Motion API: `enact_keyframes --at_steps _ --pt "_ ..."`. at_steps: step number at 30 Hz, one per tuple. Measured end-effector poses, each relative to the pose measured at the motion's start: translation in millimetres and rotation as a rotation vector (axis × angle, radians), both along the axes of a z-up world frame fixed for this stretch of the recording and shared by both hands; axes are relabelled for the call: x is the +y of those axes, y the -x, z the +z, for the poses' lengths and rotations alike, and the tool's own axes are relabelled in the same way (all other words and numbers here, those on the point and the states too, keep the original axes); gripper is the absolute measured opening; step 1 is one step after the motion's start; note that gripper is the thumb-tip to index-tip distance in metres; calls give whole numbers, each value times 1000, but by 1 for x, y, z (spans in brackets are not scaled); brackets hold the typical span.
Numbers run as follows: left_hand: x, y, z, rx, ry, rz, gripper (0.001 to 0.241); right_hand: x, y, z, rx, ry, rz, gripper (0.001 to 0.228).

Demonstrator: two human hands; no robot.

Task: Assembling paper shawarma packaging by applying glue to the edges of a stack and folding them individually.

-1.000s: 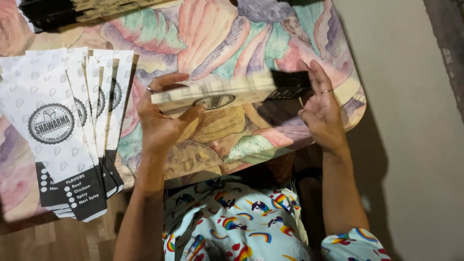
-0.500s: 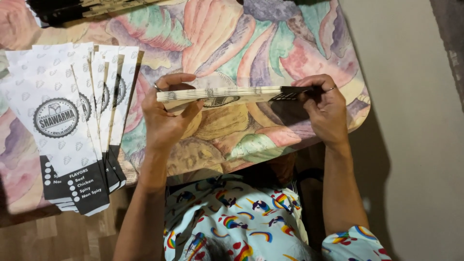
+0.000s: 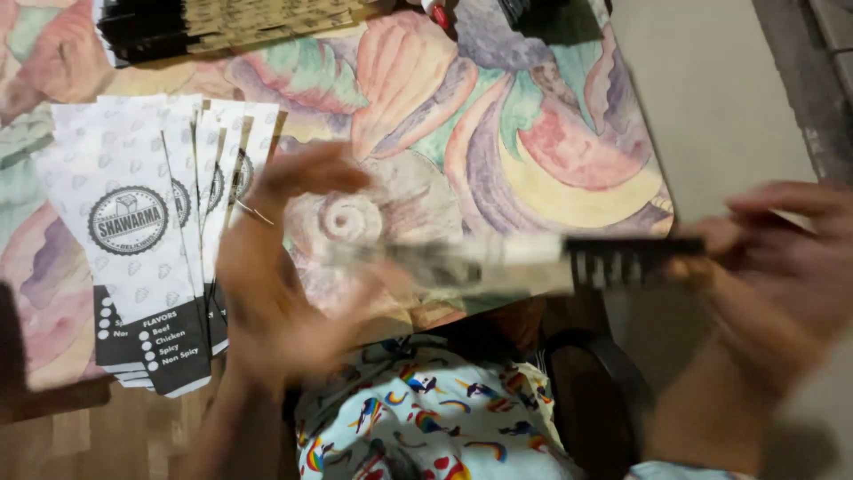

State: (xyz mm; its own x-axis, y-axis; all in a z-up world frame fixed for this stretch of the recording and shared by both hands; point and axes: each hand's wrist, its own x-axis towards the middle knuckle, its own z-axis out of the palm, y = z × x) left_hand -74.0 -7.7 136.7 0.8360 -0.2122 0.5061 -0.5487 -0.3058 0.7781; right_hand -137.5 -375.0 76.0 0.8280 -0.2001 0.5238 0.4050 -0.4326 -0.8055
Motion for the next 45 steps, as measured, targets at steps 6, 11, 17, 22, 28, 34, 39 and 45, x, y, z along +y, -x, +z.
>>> enact_keyframes --at_steps 6,11,17,22,28,34,39,45 --pt "-72 33 38 -420 -335 -347 27 74 35 83 336 -30 249 40" --pt "-74 23 10 -407 -213 -476 6 89 27 103 429 371 98 49" --pt "-52 9 -4 -290 57 -464 9 85 -10 87 381 384 312 38" --pt "-15 -3 29 -303 31 -115 11 64 -34 97 299 302 297 34" --pt "-40 -2 12 -343 83 -278 15 122 -42 104 60 522 532 8" --pt "-32 -10 -1 -245 43 -343 9 116 -50 90 59 409 531 10" --pt "-37 -5 -10 -282 81 -372 12 120 -47 95 105 389 607 11" --pt "-38 -4 -15 -135 14 -345 23 120 -51 91 100 447 585 4"
